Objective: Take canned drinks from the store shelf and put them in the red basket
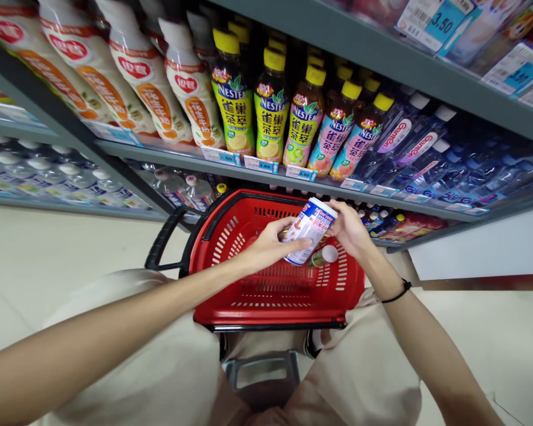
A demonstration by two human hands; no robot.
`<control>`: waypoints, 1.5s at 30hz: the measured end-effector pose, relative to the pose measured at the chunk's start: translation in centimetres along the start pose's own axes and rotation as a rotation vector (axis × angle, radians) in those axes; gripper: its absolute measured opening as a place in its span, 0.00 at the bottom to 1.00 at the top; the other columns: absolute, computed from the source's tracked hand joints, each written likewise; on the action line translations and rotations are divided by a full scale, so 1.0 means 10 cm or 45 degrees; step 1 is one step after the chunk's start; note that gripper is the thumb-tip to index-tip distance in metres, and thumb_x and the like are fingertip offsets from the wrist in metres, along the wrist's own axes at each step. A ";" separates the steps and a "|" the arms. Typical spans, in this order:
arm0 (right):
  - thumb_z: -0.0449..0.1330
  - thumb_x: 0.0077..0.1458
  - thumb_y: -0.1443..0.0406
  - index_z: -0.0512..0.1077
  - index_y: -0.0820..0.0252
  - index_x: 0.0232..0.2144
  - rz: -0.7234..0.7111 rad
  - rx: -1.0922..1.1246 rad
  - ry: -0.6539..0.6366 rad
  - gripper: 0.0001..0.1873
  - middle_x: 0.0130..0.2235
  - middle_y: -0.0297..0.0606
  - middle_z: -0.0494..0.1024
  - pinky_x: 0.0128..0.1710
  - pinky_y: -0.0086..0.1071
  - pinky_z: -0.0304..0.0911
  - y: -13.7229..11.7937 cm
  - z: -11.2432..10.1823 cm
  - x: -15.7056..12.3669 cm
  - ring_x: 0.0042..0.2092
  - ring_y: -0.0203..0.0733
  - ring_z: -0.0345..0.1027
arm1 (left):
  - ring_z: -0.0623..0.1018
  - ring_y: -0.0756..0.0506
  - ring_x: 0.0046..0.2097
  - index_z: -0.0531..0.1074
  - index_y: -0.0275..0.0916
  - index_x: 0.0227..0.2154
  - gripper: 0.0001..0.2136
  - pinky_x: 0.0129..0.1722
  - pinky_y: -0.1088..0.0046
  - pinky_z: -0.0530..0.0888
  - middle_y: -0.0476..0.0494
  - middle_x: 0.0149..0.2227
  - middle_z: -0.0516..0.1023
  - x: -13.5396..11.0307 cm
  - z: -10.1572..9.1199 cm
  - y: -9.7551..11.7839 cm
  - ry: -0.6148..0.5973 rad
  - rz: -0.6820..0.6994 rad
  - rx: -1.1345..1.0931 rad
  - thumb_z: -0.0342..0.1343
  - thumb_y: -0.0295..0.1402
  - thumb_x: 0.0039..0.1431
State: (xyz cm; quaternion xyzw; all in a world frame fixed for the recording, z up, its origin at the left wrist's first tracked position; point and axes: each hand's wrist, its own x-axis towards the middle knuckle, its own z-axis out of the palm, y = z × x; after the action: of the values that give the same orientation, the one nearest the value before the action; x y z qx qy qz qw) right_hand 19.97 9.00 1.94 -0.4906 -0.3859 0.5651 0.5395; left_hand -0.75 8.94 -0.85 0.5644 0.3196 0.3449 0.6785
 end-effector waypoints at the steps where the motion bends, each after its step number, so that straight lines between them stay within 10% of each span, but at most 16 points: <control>1: 0.71 0.48 0.51 0.77 0.57 0.28 -0.037 -0.023 0.027 0.16 0.24 0.30 0.70 0.21 0.29 0.51 0.02 0.00 0.00 0.24 0.34 0.57 | 0.81 0.41 0.44 0.75 0.33 0.49 0.33 0.45 0.65 0.78 0.38 0.47 0.83 0.00 0.00 0.00 -0.017 0.002 -0.014 0.76 0.48 0.45; 11: 0.69 0.53 0.60 0.84 0.54 0.41 -0.200 0.004 -0.205 0.13 0.49 0.37 0.85 0.58 0.39 0.68 -0.05 0.07 -0.06 0.54 0.48 0.76 | 0.82 0.40 0.47 0.75 0.33 0.51 0.35 0.48 0.64 0.77 0.36 0.50 0.83 -0.05 0.01 0.01 -0.056 -0.002 -0.068 0.76 0.49 0.45; 34: 0.68 0.62 0.48 0.82 0.48 0.51 -0.423 -0.196 -0.284 0.20 0.57 0.38 0.81 0.66 0.45 0.63 0.10 -0.06 0.00 0.61 0.47 0.72 | 0.81 0.41 0.45 0.72 0.34 0.48 0.33 0.47 0.64 0.78 0.36 0.50 0.81 -0.01 -0.05 -0.06 0.106 0.018 0.015 0.76 0.47 0.45; 45: 0.72 0.54 0.47 0.85 0.52 0.42 -0.447 -0.340 -0.137 0.20 0.46 0.40 0.85 0.52 0.41 0.72 0.11 -0.03 0.01 0.49 0.47 0.77 | 0.80 0.42 0.44 0.72 0.36 0.44 0.32 0.46 0.66 0.77 0.40 0.47 0.81 0.00 -0.01 -0.14 0.104 -0.025 0.098 0.76 0.49 0.43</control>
State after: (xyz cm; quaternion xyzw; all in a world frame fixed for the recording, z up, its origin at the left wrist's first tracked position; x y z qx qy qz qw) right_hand 20.02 8.96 0.77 -0.4520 -0.5649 0.4320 0.5385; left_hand -0.69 8.85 -2.23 0.5725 0.3655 0.3483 0.6460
